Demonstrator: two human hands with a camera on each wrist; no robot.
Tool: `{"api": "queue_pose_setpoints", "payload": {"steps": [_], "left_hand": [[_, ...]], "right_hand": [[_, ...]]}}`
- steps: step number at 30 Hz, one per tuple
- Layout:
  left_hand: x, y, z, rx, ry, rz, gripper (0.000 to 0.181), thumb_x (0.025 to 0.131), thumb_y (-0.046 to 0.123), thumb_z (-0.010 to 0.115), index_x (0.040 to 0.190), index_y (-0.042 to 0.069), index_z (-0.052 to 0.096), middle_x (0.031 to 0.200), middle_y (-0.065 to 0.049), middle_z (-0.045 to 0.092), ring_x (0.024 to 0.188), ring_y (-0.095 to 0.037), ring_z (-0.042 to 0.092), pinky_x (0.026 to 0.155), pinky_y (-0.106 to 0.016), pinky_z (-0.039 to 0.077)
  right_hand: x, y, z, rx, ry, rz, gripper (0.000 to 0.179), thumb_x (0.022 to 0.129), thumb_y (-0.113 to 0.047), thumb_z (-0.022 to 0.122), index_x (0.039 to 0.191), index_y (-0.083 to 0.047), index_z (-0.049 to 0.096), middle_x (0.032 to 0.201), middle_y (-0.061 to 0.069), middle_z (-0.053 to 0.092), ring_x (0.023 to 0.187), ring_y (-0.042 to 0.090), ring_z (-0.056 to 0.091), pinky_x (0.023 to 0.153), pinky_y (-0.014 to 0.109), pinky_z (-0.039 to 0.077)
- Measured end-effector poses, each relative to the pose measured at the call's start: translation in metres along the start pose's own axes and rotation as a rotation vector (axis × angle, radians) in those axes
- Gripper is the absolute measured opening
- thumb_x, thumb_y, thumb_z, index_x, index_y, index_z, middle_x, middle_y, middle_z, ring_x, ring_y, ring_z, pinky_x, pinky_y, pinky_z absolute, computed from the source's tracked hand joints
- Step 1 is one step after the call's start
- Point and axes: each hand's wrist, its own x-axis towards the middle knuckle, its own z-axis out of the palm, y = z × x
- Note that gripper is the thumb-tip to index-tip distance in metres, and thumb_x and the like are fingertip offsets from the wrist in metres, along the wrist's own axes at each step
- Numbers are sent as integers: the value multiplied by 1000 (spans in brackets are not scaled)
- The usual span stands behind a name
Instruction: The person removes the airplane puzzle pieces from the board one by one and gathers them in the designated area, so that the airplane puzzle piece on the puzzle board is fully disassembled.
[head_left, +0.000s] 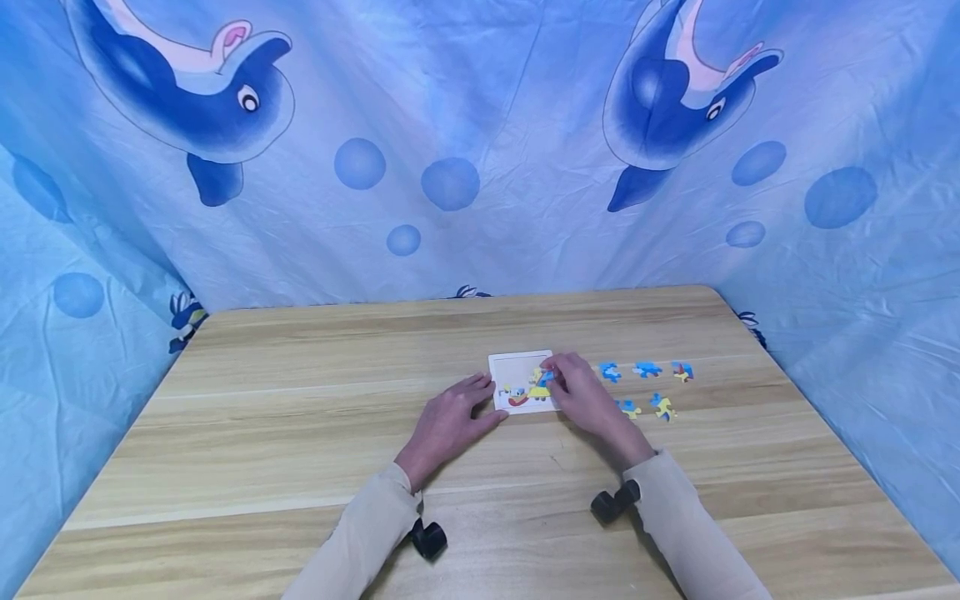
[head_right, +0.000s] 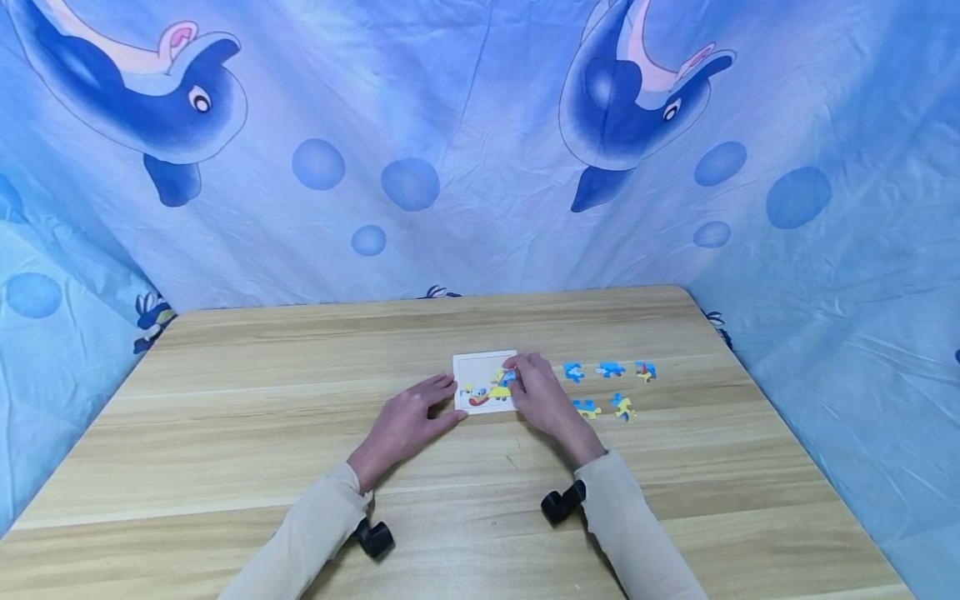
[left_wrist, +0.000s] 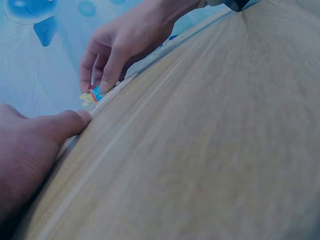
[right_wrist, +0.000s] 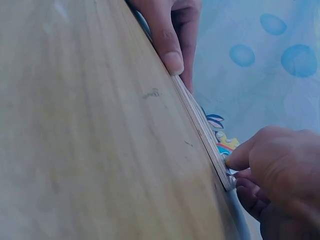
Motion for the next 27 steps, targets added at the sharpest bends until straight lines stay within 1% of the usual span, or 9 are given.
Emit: {"api": "queue_pose_setpoints", "payload": {"steps": [4,8,13,15,17,19,21,24,27], "left_hand": [[0,0,0,1,7,5,57,95,48,73,135,7,69,144,-9,61,136,-27,54,109,-46,48],[0,0,1,1,13,8,57,95,48,74,135,7,69,144,-9,61,136,-27,55,109,-46,48],[0,0,1,-2,8,6,57,95,48,73,135,7,69,144,-9,61,136,-26,54,109,-46,48],[0,1,1,-3,6,5,57,95,48,73,135,7,68,144,-9,61,137,-26,54,109,-46,48],[1,1,1,-4,5,5,57,95,48,73,135,7,68,144,-9,60,137,-26,54,109,-46,47],[1,0,1,-3,7,4,58,95,48,73,135,8,68,144,-9,61,137,-26,54,109,-45,48],[1,0,1,-3,7,2,57,95,49,73,135,8,68,144,-8,61,137,-25,54,109,-45,48],[1,0,1,-5,6,0,58,95,49,73,135,8,68,145,-8,61,137,-25,54,110,-45,47],[0,-1,2,-9,2,-3,57,95,48,73,135,7,68,145,-9,60,137,-26,54,110,-45,47]], "right_hand": [[-2,0,2,-73,15,-45,33,98,2,63,131,7,64,109,15,57,97,26,55,83,41,52],[-3,1,3,-129,10,-75,42,99,1,62,140,7,59,114,18,55,104,30,53,88,44,51],[-3,3,4,-172,8,-127,49,98,3,62,145,8,53,110,19,53,102,32,50,86,45,49],[-3,3,4,-168,13,-110,52,98,2,63,148,8,49,109,18,53,100,31,50,85,43,50],[-3,4,4,-141,19,-69,53,99,1,63,149,8,48,108,15,54,99,29,51,84,41,50],[-4,3,5,-106,39,-18,49,99,-1,65,145,6,51,107,12,55,99,27,51,83,40,51],[-5,3,5,-82,62,19,40,99,-3,66,137,3,56,106,11,57,99,27,53,83,41,51],[-6,3,6,-73,93,37,30,99,-5,67,128,2,63,108,12,59,100,27,55,84,42,52],[-7,3,7,-82,105,26,28,99,-5,66,127,2,67,110,13,60,99,27,56,83,41,53]]}}
